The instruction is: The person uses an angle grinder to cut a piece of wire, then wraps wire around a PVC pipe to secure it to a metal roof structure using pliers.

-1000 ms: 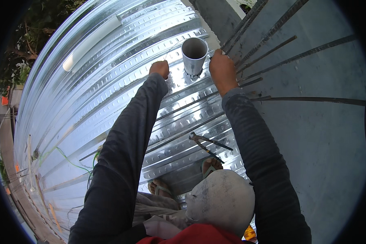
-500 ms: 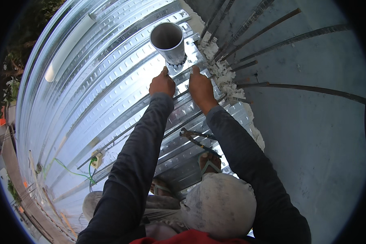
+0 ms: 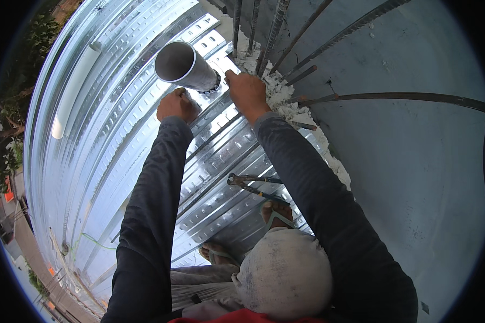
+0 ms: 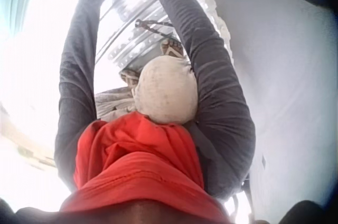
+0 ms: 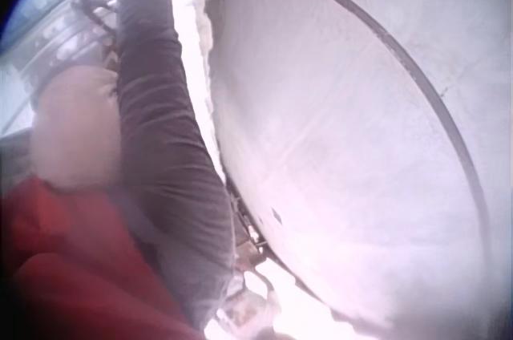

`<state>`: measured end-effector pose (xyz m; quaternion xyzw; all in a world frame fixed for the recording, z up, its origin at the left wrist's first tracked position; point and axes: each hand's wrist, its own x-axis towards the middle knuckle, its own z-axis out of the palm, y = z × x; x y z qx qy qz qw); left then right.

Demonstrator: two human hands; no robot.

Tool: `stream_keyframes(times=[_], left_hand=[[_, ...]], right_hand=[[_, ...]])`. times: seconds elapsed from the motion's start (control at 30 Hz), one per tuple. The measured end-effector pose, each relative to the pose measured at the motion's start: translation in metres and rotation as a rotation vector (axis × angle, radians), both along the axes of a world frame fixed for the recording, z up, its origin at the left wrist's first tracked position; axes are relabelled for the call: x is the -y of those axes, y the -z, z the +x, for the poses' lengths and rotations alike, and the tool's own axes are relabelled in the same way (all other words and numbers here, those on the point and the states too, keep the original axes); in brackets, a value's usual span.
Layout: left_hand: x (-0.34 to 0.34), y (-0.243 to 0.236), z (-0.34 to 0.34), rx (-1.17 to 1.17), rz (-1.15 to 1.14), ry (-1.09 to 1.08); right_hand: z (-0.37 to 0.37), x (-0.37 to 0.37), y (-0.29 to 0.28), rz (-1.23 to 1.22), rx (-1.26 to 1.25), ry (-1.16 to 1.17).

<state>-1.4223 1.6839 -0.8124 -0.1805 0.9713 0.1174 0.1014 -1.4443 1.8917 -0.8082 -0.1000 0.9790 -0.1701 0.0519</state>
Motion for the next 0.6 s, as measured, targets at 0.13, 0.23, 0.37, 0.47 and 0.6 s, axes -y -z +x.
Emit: stream_keyframes(times=[0.13, 0.23, 0.37, 0.47, 0.6], left_hand=[[-0.002, 0.004, -0.006, 0.031, -0.061, 0.082], [0.0, 0.004, 0.005, 0.094, -0.141, 0.253], [-0.01, 0.009, 0.026, 0.017, -0.136, 0.408], [-0.045, 0.004, 0.026, 0.02, -0.023, 0.212], [-0.072, 0.018, 0.035, -0.079, 0.413, -0.348]], right_hand=[[0.0, -0.007, 0.024, 0.085, -0.107, 0.006], [0.007, -0.001, 0.032, 0.191, -0.233, -0.071], [0.043, 0.01, 0.024, 0.4, -0.209, -0.359], [0.05, 0.024, 0.034, -0.1, -0.053, -0.057], [0.085, 0.031, 0.041, -0.521, -0.055, 0.154]])
